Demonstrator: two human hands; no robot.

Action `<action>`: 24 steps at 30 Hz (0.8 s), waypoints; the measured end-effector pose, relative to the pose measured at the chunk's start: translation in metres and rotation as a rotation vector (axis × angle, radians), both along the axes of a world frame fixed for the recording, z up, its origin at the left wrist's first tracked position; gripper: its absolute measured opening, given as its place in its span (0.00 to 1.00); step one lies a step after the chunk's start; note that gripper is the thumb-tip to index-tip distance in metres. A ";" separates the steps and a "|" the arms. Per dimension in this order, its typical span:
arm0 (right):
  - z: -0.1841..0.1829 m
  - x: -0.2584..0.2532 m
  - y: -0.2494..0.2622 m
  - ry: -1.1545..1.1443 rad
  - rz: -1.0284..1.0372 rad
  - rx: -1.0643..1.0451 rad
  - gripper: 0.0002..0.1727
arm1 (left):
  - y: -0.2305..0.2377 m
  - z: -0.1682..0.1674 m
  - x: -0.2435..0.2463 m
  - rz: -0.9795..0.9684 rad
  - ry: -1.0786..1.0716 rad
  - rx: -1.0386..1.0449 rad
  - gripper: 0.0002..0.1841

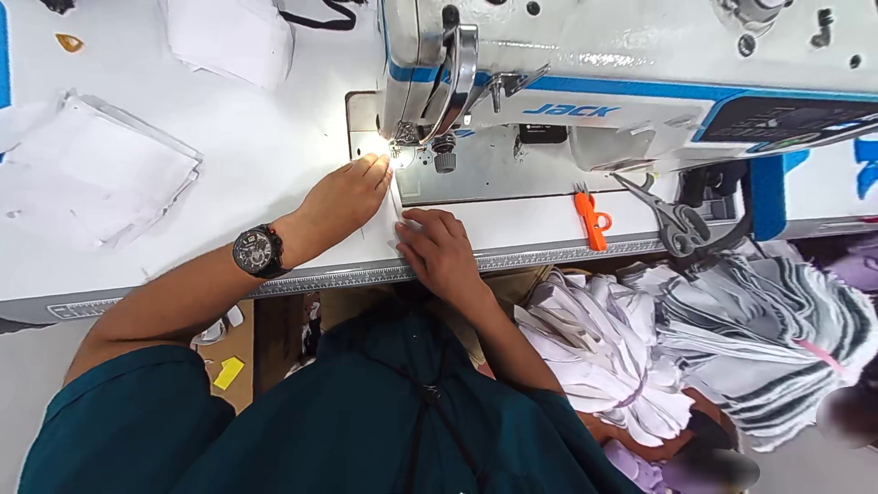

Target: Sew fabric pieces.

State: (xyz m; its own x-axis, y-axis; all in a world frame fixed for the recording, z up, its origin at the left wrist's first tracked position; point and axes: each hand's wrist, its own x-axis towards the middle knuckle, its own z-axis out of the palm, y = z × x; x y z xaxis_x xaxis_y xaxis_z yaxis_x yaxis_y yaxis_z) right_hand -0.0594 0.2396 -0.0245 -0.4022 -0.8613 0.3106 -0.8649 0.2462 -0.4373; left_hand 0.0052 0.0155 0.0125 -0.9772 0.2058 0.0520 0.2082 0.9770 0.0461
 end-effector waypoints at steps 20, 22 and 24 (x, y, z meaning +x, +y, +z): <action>0.006 0.004 -0.011 0.193 -0.006 0.091 0.23 | -0.015 -0.011 -0.010 0.023 0.087 0.179 0.20; 0.008 0.001 -0.014 0.207 0.014 0.094 0.24 | -0.017 -0.012 -0.011 0.017 0.093 0.182 0.19; 0.010 -0.002 -0.016 0.212 0.028 0.100 0.24 | -0.017 -0.012 -0.011 0.003 0.085 0.176 0.19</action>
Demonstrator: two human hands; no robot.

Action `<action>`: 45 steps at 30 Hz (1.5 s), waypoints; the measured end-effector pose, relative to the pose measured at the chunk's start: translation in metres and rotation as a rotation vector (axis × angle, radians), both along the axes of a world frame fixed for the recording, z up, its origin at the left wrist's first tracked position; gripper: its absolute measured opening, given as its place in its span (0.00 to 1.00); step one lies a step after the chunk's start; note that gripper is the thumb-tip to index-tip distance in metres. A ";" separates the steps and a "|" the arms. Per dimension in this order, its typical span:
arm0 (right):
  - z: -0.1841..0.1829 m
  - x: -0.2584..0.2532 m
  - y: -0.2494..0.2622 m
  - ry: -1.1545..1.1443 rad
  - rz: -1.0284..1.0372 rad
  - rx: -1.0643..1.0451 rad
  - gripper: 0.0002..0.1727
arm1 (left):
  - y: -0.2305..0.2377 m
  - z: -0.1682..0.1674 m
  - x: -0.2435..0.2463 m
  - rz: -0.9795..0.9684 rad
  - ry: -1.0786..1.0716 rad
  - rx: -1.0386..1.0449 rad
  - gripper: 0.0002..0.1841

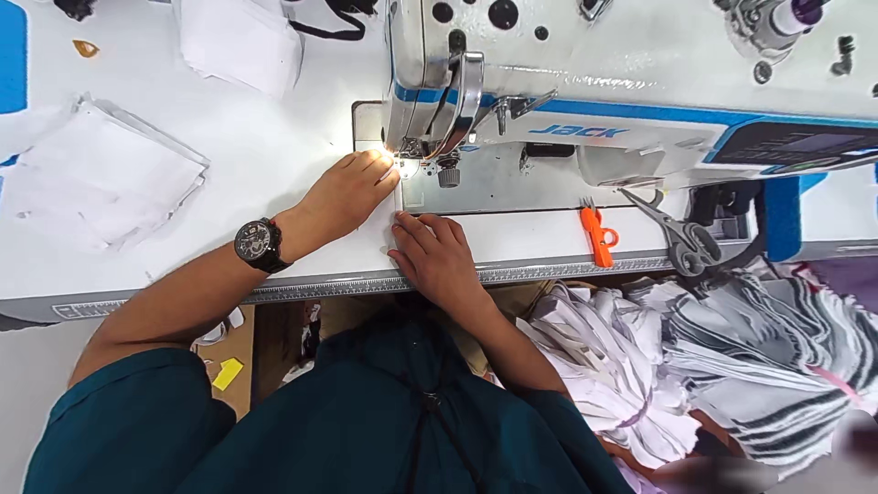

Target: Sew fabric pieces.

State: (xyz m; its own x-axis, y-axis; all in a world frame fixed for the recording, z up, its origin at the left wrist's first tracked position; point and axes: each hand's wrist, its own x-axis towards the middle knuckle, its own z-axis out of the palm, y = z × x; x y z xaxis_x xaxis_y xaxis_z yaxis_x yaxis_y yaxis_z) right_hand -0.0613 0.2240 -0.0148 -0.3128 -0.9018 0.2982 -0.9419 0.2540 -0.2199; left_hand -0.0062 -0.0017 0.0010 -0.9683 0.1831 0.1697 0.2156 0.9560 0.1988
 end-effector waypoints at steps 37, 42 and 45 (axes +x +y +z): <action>-0.012 -0.036 -0.031 -0.094 -0.033 -0.065 0.19 | -0.023 0.022 -0.082 0.749 -0.137 0.170 0.24; -0.011 -0.036 -0.021 -0.126 0.007 -0.127 0.19 | -0.049 0.061 0.004 1.027 0.055 0.270 0.23; -0.012 -0.036 -0.018 -0.116 0.011 -0.142 0.19 | -0.088 0.085 0.086 1.351 0.060 0.211 0.28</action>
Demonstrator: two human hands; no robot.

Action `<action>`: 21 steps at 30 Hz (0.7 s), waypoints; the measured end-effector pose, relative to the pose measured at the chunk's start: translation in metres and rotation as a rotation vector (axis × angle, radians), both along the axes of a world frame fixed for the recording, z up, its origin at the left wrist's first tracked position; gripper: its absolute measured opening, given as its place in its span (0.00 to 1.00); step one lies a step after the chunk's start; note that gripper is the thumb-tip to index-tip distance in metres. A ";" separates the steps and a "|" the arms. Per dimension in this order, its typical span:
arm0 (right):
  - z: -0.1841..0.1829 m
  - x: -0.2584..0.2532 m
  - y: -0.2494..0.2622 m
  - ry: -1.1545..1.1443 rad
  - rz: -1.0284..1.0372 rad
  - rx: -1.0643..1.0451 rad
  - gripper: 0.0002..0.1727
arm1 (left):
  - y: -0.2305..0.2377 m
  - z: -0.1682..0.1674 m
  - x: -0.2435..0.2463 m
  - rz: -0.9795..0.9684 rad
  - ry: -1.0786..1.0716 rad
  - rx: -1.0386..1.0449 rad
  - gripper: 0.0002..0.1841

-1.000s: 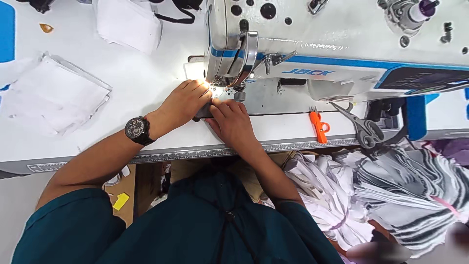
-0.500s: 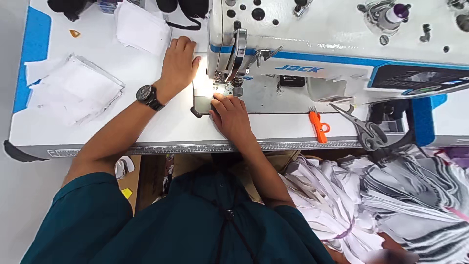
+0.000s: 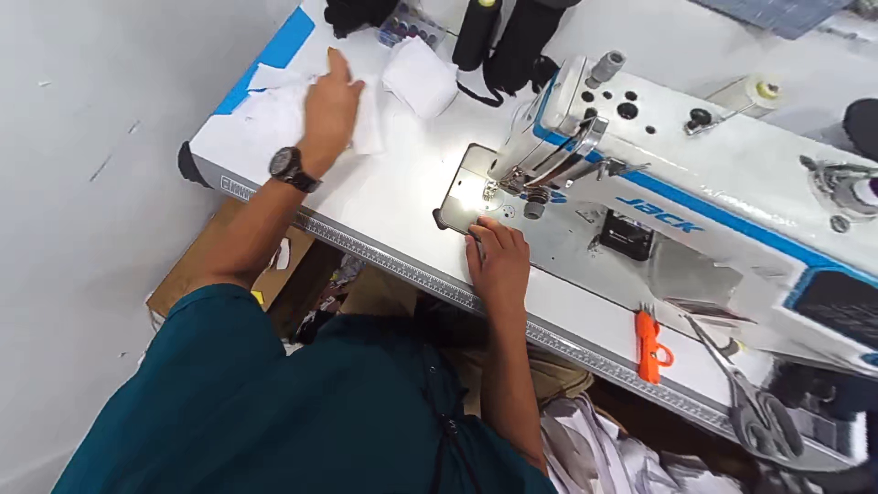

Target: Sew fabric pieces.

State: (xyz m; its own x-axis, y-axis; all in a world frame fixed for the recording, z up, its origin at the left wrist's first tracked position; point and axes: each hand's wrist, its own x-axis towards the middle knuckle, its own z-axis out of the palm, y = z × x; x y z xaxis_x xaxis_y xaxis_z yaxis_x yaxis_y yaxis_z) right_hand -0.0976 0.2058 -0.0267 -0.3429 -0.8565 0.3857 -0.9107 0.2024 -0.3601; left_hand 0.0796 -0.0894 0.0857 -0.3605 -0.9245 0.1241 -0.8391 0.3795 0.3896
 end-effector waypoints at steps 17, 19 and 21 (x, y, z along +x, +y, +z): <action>-0.001 -0.001 -0.003 -0.025 0.009 0.000 0.16 | -0.039 -0.055 -0.123 -0.432 -0.184 -0.168 0.18; -0.001 -0.001 -0.003 -0.024 0.005 0.007 0.15 | -0.046 -0.058 -0.118 -0.447 -0.144 -0.161 0.16; -0.001 -0.001 -0.005 -0.030 0.007 0.009 0.15 | -0.054 -0.052 -0.105 -0.496 -0.061 -0.080 0.15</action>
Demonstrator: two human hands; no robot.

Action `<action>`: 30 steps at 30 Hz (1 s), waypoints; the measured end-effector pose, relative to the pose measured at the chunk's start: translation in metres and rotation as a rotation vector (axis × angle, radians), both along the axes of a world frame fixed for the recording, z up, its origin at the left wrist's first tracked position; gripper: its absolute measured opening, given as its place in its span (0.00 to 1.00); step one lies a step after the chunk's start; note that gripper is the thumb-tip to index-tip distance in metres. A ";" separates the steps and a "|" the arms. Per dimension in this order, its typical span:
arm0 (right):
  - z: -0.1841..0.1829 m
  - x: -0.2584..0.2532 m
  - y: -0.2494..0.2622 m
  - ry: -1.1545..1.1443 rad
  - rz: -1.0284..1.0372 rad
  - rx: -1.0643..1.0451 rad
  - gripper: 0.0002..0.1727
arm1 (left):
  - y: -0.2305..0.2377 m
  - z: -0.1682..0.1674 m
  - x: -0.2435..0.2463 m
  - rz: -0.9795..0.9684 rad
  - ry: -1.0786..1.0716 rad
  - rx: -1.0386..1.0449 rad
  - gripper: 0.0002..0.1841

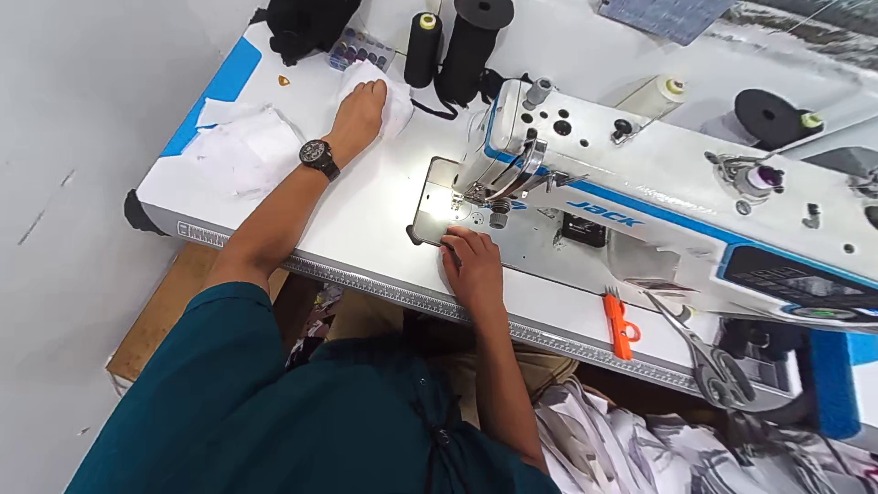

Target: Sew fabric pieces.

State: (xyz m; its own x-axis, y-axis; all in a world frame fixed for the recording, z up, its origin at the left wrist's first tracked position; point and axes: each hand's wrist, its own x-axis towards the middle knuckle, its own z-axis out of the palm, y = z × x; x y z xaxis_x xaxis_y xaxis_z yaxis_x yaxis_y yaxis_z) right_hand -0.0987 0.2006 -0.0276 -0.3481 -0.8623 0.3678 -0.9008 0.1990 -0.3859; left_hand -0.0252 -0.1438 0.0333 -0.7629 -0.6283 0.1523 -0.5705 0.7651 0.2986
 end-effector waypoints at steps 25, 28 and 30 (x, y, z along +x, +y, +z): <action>0.020 0.039 0.034 -0.139 -0.361 0.037 0.24 | 0.127 -0.043 0.020 -0.943 0.146 0.174 0.15; 0.012 0.038 0.036 -0.137 -0.372 0.013 0.21 | 0.117 -0.043 0.017 -0.945 0.215 0.197 0.16; 0.008 0.038 0.033 -0.121 -0.388 0.006 0.20 | 0.118 -0.046 0.016 -0.987 0.213 0.185 0.17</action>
